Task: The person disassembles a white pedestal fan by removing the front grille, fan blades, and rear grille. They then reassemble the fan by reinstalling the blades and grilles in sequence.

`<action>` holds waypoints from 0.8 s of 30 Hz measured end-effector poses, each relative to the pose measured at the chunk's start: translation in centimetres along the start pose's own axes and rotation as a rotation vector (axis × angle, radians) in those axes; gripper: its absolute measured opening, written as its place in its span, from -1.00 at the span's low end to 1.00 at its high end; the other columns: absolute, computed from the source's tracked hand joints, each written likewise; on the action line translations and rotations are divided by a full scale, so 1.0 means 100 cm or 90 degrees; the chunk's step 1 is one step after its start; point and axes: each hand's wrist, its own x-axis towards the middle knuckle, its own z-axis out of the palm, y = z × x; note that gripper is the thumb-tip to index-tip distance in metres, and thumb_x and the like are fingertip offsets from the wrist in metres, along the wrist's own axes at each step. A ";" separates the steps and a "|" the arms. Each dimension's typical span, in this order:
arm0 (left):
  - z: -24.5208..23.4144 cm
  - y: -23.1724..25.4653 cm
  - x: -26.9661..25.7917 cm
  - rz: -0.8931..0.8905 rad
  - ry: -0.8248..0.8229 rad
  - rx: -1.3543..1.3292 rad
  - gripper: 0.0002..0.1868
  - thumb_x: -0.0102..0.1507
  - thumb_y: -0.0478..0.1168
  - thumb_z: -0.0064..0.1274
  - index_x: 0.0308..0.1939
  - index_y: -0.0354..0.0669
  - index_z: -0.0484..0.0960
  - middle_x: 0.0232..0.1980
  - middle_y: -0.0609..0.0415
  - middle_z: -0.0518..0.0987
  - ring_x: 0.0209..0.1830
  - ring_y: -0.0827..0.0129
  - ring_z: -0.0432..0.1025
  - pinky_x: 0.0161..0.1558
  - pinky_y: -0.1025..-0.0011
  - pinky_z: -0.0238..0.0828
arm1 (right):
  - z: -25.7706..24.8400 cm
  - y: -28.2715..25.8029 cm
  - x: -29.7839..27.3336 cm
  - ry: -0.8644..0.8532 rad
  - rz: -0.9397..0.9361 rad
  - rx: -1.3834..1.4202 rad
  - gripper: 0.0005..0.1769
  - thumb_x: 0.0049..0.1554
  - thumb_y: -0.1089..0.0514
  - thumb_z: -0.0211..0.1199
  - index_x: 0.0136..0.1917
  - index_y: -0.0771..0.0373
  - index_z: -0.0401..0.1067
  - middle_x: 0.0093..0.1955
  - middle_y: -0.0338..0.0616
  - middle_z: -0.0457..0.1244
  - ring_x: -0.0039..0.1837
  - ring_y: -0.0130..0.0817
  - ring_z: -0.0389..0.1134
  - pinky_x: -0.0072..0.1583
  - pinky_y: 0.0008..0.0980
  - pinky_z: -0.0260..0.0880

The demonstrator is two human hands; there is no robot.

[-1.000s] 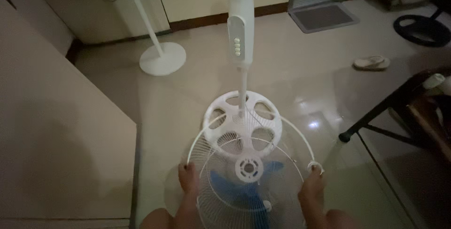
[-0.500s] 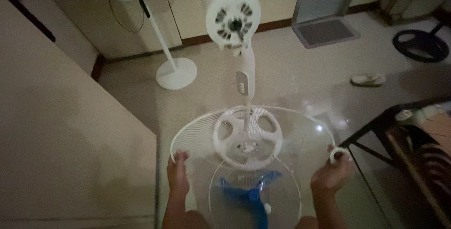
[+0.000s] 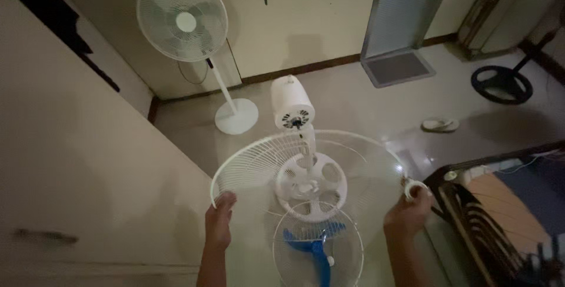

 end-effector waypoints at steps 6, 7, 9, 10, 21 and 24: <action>-0.005 0.038 -0.013 0.076 0.095 -0.100 -0.40 0.37 0.11 0.04 0.25 -0.34 0.54 0.19 -0.06 0.59 0.25 0.17 0.44 0.40 0.24 0.26 | 0.053 -0.024 0.015 0.043 0.118 0.076 -0.86 0.35 0.10 0.07 -0.04 0.18 0.30 -0.01 -0.26 0.21 0.10 -0.42 0.23 0.24 -0.34 0.24; -0.004 0.040 -0.010 0.062 0.117 -0.070 -0.43 0.37 0.09 0.02 0.23 -0.34 0.56 0.14 -0.06 0.61 0.21 0.17 0.46 0.35 0.21 0.29 | 0.058 -0.024 0.019 0.061 0.120 0.060 -0.85 0.33 0.10 0.07 -0.05 0.19 0.31 -0.02 -0.26 0.22 0.08 -0.42 0.25 0.22 -0.35 0.27; -0.005 0.044 -0.001 0.035 0.165 -0.009 -0.49 0.37 0.03 -0.02 0.18 -0.33 0.61 0.06 -0.07 0.65 0.12 0.17 0.49 0.24 0.16 0.33 | 0.071 -0.020 0.027 0.093 0.128 0.032 -0.84 0.29 0.10 0.08 -0.08 0.21 0.32 -0.06 -0.26 0.23 0.06 -0.43 0.29 0.20 -0.37 0.33; -0.004 0.044 0.005 0.058 0.163 -0.021 -0.51 0.35 0.00 0.01 0.16 -0.36 0.62 0.05 -0.08 0.65 0.12 0.18 0.50 0.26 0.20 0.31 | 0.075 -0.018 0.031 0.087 0.119 0.018 -0.84 0.30 0.12 0.11 -0.10 0.23 0.30 -0.08 -0.26 0.20 0.03 -0.42 0.25 0.17 -0.37 0.31; 0.010 0.070 0.071 0.192 0.127 0.128 -0.61 0.40 -0.03 0.01 0.04 -0.32 0.67 -0.14 0.00 0.69 -0.10 0.35 0.58 0.07 0.37 0.44 | 0.113 -0.005 0.044 0.139 0.098 -0.035 -0.80 0.30 0.13 0.06 -0.03 0.26 0.45 -0.04 -0.16 0.34 0.06 -0.38 0.33 0.15 -0.40 0.30; 0.016 0.083 0.097 0.248 0.076 0.010 -0.63 0.39 -0.05 0.04 -0.09 -0.38 0.67 -0.23 0.00 0.64 -0.23 0.36 0.51 -0.11 0.36 0.49 | 0.121 -0.002 0.048 0.071 0.023 0.102 -0.85 0.32 0.17 0.08 0.02 0.30 0.38 -0.02 -0.13 0.30 0.08 -0.28 0.36 0.23 -0.28 0.38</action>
